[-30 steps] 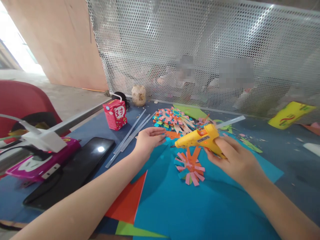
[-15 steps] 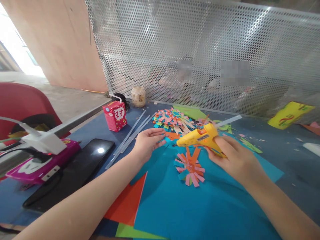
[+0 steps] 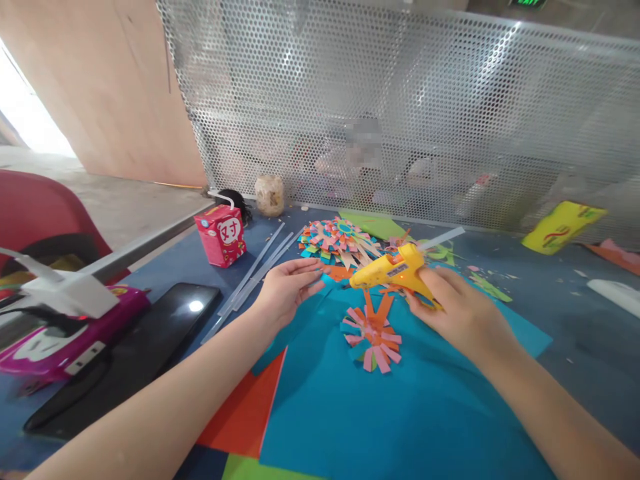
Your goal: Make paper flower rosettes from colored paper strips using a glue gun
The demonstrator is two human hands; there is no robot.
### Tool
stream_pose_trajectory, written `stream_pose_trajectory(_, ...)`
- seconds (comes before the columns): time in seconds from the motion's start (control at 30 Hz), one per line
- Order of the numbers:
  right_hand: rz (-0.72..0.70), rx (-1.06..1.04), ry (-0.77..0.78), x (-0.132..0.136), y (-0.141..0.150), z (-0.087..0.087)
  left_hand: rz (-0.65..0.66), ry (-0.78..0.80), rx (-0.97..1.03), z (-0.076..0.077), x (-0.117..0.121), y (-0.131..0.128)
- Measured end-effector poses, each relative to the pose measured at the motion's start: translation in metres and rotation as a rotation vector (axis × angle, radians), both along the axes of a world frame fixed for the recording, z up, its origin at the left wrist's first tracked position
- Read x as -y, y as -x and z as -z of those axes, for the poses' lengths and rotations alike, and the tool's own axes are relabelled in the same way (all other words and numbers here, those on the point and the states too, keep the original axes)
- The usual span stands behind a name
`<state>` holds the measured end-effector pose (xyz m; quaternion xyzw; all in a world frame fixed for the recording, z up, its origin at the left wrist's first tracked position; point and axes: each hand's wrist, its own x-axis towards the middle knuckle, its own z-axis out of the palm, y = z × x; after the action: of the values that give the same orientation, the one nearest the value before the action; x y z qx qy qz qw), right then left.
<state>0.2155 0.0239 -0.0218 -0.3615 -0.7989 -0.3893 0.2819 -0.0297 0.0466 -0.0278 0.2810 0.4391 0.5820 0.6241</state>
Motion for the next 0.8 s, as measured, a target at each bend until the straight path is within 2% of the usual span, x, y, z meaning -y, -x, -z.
stream_pose_trajectory(0.27, 0.111, -0.178, 0.063, -0.005, -0.006, -0.004, 0.006, 0.043, -0.023, -0.004, 0.002, -0.001)
stream_pose_trajectory(0.4, 0.149, -0.337, 0.094, -0.014, -0.016, -0.002, 0.006, 0.047, -0.026, -0.004, 0.002, -0.001)
stream_pose_trajectory(0.53, 0.284, -0.577, 0.325, -0.022, -0.028, -0.006, 0.002, 0.049, -0.036, -0.005, 0.002, 0.000)
stream_pose_trajectory(0.6, 0.393, -0.634, 0.421, -0.029, -0.042, -0.007, 0.011, 0.042, -0.037, -0.005, 0.003, 0.000)
stream_pose_trajectory(0.67, 0.484, -0.640, 0.409, -0.037, -0.064, -0.006, 0.017, 0.035, -0.034, -0.006, 0.004, -0.001)
stream_pose_trajectory(0.73, 0.496, -0.616, 0.357, -0.046, -0.091, -0.001, 0.022, 0.029, -0.029, -0.006, 0.005, -0.001)
stream_pose_trajectory(0.8, 0.439, -0.584, 0.345, -0.053, -0.116, 0.005, 0.030, 0.029, -0.029, -0.006, 0.005, -0.001)
